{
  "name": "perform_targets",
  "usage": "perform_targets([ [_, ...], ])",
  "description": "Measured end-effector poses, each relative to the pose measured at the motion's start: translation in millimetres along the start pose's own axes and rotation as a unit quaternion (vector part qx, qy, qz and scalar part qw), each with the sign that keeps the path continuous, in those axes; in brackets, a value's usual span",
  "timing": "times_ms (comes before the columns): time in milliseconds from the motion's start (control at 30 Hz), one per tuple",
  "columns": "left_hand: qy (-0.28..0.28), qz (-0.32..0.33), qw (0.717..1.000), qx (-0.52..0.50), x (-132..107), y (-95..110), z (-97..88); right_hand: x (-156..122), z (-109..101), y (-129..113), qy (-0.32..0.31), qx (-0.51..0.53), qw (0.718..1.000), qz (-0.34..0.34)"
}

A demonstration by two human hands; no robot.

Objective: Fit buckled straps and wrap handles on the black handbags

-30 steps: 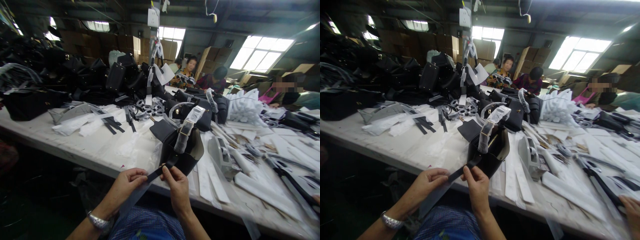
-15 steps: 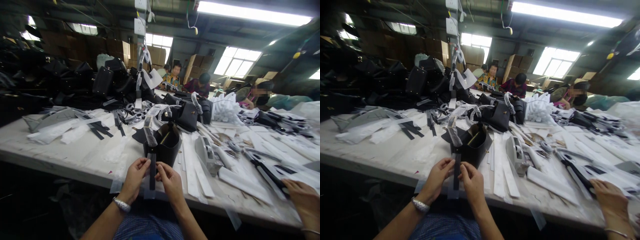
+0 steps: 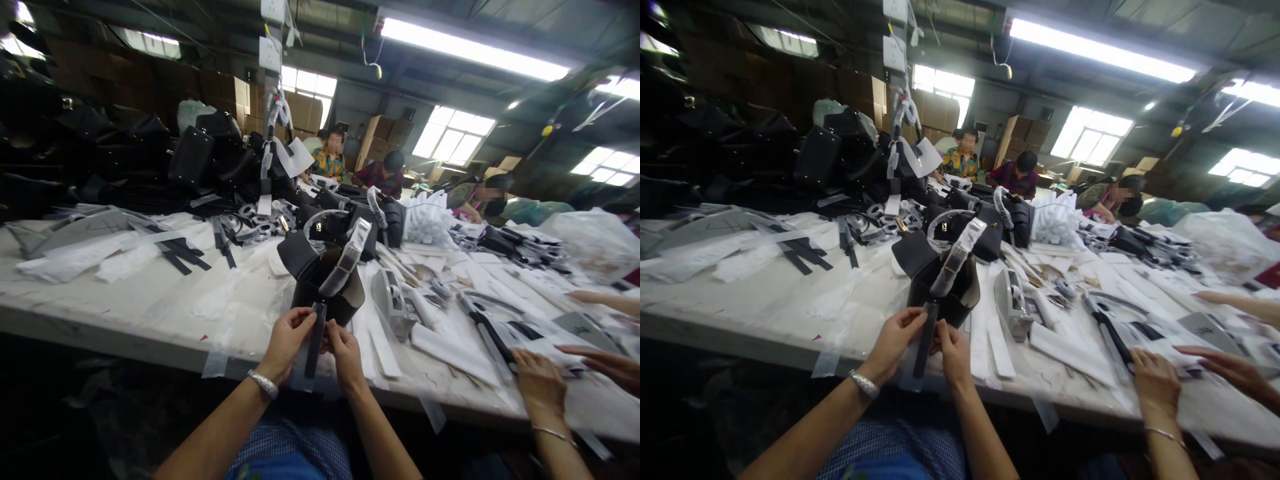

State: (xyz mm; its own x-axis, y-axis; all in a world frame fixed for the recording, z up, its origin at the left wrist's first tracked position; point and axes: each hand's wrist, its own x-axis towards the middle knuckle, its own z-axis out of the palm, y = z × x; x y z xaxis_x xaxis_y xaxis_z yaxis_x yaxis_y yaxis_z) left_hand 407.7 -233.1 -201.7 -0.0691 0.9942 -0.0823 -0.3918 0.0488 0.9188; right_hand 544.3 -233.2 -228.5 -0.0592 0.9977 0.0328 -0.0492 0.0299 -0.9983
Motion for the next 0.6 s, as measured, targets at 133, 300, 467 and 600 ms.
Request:
perform_targets([
  [133,-0.016,0.024,0.999,0.035,3.4,3.3,2.8,11.0,-8.4,-35.8,0.024,-0.166,0.985,-0.046],
  [300,-0.045,0.016,0.997,0.062,7.9,10.3,4.4,32.7,-21.5,-55.7,-0.025,-0.183,0.983,-0.012],
  [467,0.008,0.029,0.998,0.063,4.9,-1.3,15.2,40.7,-25.3,-48.4,-0.067,-0.113,0.991,0.040],
  [600,0.069,0.076,0.992,0.074,1.9,-8.3,25.4,46.5,-27.2,-46.2,-0.101,-0.063,0.990,0.072],
])
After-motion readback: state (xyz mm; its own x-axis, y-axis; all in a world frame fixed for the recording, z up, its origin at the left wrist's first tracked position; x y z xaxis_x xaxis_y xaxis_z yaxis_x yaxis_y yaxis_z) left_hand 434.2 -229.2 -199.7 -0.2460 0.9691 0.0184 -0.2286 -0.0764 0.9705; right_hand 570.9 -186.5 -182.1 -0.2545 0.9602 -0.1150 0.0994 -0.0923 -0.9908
